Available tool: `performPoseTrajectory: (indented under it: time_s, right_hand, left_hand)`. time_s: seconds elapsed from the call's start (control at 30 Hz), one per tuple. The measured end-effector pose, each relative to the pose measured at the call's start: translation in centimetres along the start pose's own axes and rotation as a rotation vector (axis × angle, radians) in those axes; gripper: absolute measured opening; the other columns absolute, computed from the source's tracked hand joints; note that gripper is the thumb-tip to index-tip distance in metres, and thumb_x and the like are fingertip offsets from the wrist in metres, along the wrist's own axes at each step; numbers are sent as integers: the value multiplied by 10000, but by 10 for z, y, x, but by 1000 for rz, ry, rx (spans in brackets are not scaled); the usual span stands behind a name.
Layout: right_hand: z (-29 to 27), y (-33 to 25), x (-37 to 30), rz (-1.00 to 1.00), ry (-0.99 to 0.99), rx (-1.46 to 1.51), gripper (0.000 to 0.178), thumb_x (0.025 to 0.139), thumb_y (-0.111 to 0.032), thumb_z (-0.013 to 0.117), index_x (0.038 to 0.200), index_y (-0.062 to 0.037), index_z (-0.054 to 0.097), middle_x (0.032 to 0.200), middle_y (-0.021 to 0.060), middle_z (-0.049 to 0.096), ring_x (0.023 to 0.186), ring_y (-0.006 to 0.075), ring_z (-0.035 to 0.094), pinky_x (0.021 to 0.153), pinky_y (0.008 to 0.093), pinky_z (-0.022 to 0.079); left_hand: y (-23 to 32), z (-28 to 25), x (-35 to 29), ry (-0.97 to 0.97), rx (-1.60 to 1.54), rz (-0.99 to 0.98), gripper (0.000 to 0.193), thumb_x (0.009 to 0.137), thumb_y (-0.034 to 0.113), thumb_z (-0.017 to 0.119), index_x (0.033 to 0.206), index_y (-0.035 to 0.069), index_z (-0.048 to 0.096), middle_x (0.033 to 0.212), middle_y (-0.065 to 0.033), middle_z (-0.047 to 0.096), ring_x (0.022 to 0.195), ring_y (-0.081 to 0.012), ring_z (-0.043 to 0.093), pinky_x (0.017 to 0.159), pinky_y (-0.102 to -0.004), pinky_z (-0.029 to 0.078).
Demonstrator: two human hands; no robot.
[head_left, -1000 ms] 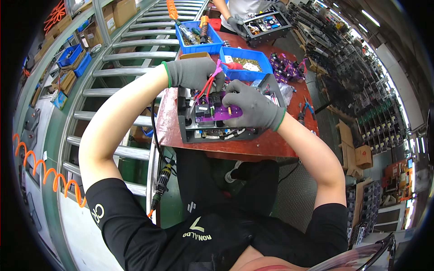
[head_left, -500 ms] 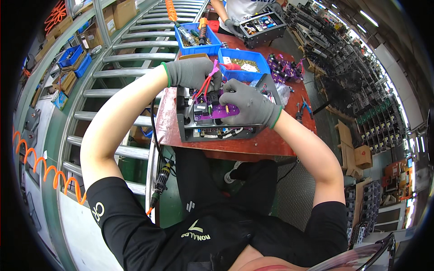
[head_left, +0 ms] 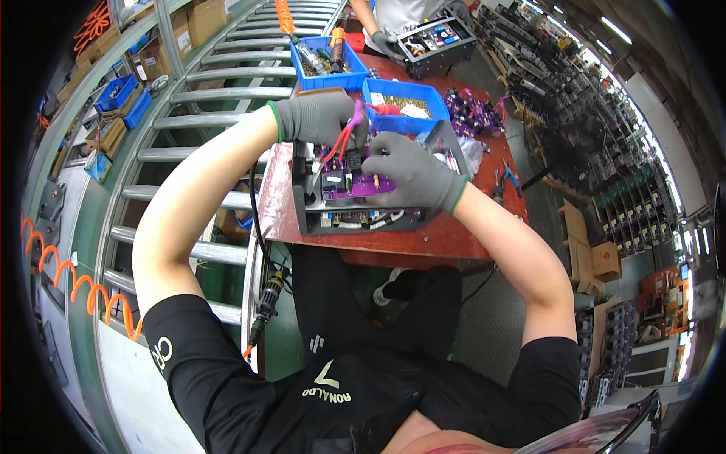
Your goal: The person assembles an electronic component by securing a circuit board into a metal housing with screws using an electric screwdriver.
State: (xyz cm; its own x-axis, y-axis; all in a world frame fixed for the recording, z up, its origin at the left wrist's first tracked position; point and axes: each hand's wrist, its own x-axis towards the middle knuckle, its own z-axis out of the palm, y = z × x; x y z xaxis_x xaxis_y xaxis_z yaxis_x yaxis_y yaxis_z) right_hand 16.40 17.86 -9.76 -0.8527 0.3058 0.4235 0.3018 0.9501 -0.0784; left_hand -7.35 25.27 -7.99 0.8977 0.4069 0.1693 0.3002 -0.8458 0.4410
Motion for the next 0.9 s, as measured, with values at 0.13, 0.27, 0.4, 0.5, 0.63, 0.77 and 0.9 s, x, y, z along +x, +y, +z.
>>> performPoseTrajectory:
  time_s: [0.13, 0.27, 0.4, 0.5, 0.63, 0.77, 0.9]
  right_hand:
    - [9, -1, -6, 5, 24, -59, 440, 623, -218, 862, 985, -90, 646, 1066, 139, 559, 993, 330, 579, 859, 431, 501]
    - [8, -1, 1, 75, -63, 59, 457, 627, -202, 852, 1013, -80, 640, 1115, 148, 570, 1054, 343, 585, 894, 433, 510]
    - [20, -4, -8, 75, -23, -5, 476, 641, -211, 855, 1037, -71, 632, 1147, 158, 562, 1068, 352, 579, 920, 446, 504]
    - [23, -8, -10, 82, -17, 18, 506, 668, -226, 850, 1082, -56, 613, 1160, 168, 563, 1111, 363, 561, 957, 451, 486]
    - [22, -9, -14, 115, -59, -44, 544, 713, -294, 829, 1139, -48, 595, 1204, 181, 570, 1154, 367, 542, 1000, 468, 461]
    - [30, -19, -17, 49, -97, -291, 597, 745, -422, 785, 1182, -60, 600, 1286, 176, 570, 1172, 359, 532, 1026, 496, 443]
    - [22, -22, -20, 123, -60, -359, 577, 737, -434, 780, 1162, -79, 618, 1201, 137, 596, 1113, 347, 543, 974, 491, 469]
  left_hand:
    - [0, -3, 3, 40, -36, -21, 132, 781, 103, 695, 884, 23, 710, 818, -133, 710, 740, -247, 672, 713, -359, 536]
    - [0, -4, -2, -29, -1, -100, 168, 790, 133, 711, 920, 26, 708, 832, -132, 709, 762, -263, 674, 731, -374, 538]
    - [-8, 1, 0, 16, -12, -17, 209, 802, 200, 721, 935, 40, 706, 801, -148, 694, 708, -270, 648, 683, -389, 514]
    - [-6, 3, -3, 53, 5, -6, 206, 811, 221, 720, 926, 50, 715, 766, -152, 689, 648, -251, 629, 642, -381, 498]
    - [5, -2, 1, 6, -67, 24, 133, 804, 106, 699, 917, 36, 701, 848, -119, 708, 791, -280, 680, 753, -387, 541]
    - [12, 1, -6, 13, -101, -61, 139, 791, 95, 707, 922, 50, 709, 886, -102, 716, 859, -251, 681, 801, -368, 540]
    - [19, -3, 0, -2, -127, -29, 161, 817, 134, 700, 960, 63, 722, 920, -97, 720, 863, -253, 679, 823, -376, 536]
